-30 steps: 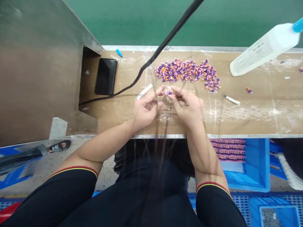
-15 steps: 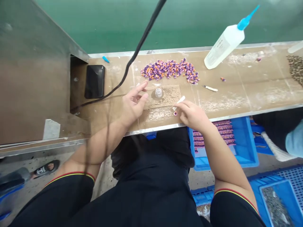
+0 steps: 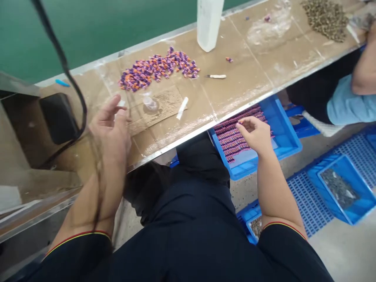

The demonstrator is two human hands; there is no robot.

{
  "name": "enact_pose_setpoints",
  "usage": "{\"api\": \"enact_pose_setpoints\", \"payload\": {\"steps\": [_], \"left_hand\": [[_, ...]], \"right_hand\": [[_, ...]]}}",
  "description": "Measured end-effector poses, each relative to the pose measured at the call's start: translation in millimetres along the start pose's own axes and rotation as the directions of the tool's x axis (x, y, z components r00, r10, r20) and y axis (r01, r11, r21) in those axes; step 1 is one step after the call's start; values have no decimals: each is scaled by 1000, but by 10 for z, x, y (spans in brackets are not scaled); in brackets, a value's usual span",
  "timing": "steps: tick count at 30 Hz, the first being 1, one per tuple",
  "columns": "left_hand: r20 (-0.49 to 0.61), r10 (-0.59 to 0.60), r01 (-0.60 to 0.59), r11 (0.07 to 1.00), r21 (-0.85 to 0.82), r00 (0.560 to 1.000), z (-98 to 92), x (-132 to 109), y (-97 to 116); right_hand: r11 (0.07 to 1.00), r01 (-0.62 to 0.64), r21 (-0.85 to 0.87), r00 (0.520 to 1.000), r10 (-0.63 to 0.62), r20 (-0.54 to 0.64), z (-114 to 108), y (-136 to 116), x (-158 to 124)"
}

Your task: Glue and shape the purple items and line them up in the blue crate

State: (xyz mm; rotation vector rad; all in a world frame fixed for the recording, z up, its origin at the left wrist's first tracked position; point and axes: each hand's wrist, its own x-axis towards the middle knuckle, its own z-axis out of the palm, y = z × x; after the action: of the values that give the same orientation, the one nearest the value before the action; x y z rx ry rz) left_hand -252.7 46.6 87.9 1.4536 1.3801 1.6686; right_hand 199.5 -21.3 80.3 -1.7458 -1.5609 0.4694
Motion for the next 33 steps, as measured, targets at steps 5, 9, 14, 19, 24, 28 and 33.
{"api": "enact_pose_setpoints", "payload": {"steps": [5,9,14,19,24,28,33], "left_hand": [[-8,26,-26,1000,14,1000,72,14,107],[-11,9,-8,998,63,1000,89,3,117],[-48,67,-59,987,152,997,113,4,72],[-62,96,-86,986,144,993,139,19,78],[-72,51,-35,976,216,996,164,33,96],[-82,40,-18,965,261,996,162,36,91],[-63,82,-70,981,181,995,145,33,81]], "right_hand": [[852,-233,-470,779,453,434,-165,666,-444],[769,33,-638,551,519,653,-17,756,-569],[725,33,-688,489,589,643,114,770,-621],[704,40,-709,465,615,637,148,765,-636],[710,24,-704,438,625,646,144,784,-607],[725,-6,-689,409,630,660,138,802,-581],[742,-61,-668,376,637,673,138,777,-578]]}}
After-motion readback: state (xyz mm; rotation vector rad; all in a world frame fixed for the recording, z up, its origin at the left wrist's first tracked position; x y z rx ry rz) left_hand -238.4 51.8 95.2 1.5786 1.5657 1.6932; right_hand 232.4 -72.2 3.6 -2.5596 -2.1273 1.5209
